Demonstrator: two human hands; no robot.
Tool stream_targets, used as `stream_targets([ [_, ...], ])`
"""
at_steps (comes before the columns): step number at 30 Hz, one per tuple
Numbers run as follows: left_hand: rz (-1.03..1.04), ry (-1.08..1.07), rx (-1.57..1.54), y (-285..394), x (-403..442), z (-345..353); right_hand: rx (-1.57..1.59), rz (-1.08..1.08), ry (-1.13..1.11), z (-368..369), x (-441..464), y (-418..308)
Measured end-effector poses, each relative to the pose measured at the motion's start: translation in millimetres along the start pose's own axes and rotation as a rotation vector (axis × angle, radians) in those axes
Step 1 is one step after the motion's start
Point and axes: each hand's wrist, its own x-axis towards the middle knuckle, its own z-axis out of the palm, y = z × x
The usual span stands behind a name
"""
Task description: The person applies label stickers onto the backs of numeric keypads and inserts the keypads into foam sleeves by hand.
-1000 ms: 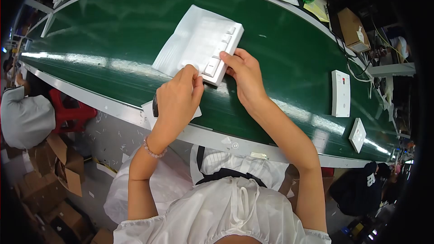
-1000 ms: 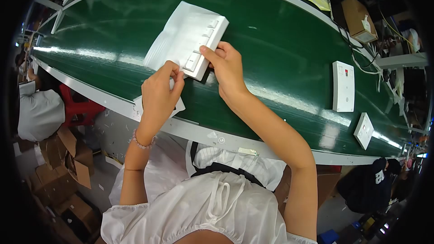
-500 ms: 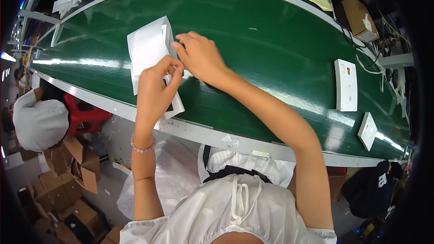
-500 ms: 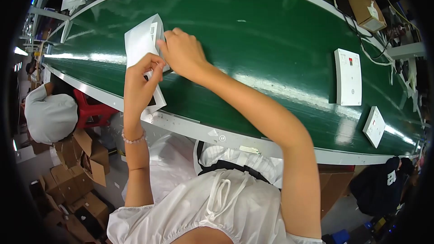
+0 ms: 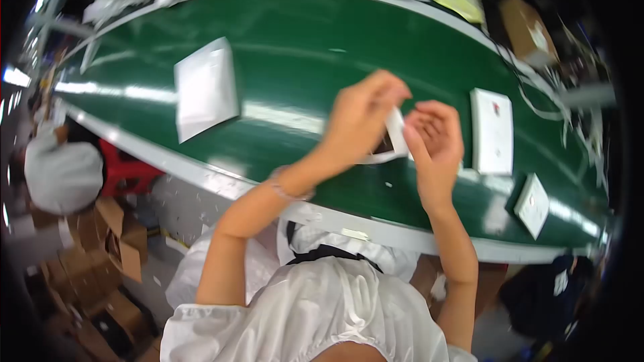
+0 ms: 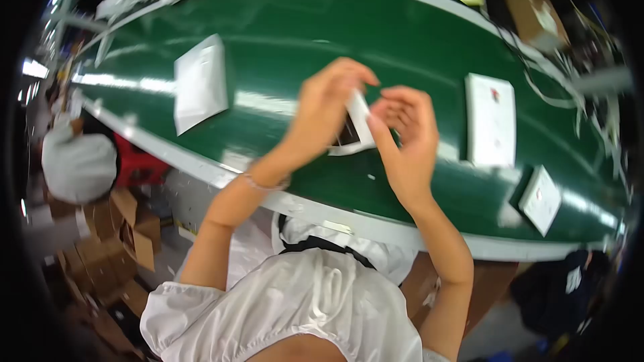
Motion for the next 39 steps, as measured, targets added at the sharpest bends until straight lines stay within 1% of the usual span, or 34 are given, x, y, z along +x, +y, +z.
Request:
stream_targets([
  [1,0.034,-0.014,-0.072,-5.8,0.6,1.3,-0.022,0.005,0.061,-9.8,3.0,1.8],
  [3,-0.243,-0.106,-0.123,-1.6,-1.8,0.8,0.032,0.075,0.050,-25.6,6.6,8.3],
  [8,-0.286,-0.280,-0.129,-6.4,-3.5,14.8,-0.002,0.100,0.076,-46.2,12.4,11.4],
  [10,-0.439,-0.213,-0.202,-3.6,-2.7,11.0,0.016,0.012,-0.056,-48.3,15.2,10.2],
  [11,-0.340,-0.211,-0.161,-15.1,-3.9,8.8,-0.051,-0.078,-0.126,-48.4,15.9,15.1],
  [13,-0.210,-0.210,-0.033,-32.6,-3.4,6.8,-0.157,0.096,-0.085,-51.6,11.9,19.0],
  [14,-0.206,-0.202,-0.097,-31.6,-3.5,4.8,-0.160,0.088,-0.087,-56.0,10.1,28.0],
  [15,-0.201,-0.201,-0.170,-31.7,-3.7,6.7,-0.181,0.172,-0.053,-55.2,10.3,23.0],
  [16,-0.198,-0.175,-0.317,-32.5,-4.0,9.4,-0.179,0.211,-0.049,-58.6,11.6,25.8],
  [17,-0.204,-0.175,-0.308,-33.7,-6.3,9.9,-0.190,0.262,-0.032,-61.6,9.3,27.8],
  [18,-0.212,-0.185,-0.304,-32.2,-9.0,8.3,-0.188,0.185,-0.056,-60.0,7.2,28.9],
  [20,-0.064,-0.156,0.052,-25.4,-9.2,5.5,-0.124,0.066,0.008,-47.8,4.6,30.9],
  [21,-0.058,-0.137,0.057,-21.9,-9.5,4.3,-0.122,0.061,-0.012,-50.9,3.4,33.5],
  [23,-0.092,-0.129,-0.027,-18.5,-12.8,7.4,-0.154,0.157,-0.023,-61.5,1.4,36.7],
  [24,-0.095,-0.112,-0.030,-20.3,-15.7,8.4,-0.159,0.161,-0.039,-61.1,-0.1,36.2],
  [28,0.128,0.014,0.057,-28.7,-22.3,15.7,-0.167,0.191,0.045,-59.5,-1.7,32.4],
  [33,0.092,-0.029,0.204,-41.0,-26.3,15.5,-0.137,0.249,0.038,-70.8,-3.1,46.0],
  [34,0.093,-0.020,0.214,-40.3,-23.4,14.4,-0.130,0.246,0.027,-67.3,-0.1,46.9],
  [38,0.279,0.153,0.059,-39.3,-18.3,25.4,-0.150,0.130,0.119,-64.8,0.5,45.9],
  [39,0.276,0.155,0.054,-39.4,-21.1,27.5,-0.155,0.134,0.118,-65.3,-1.4,44.2],
])
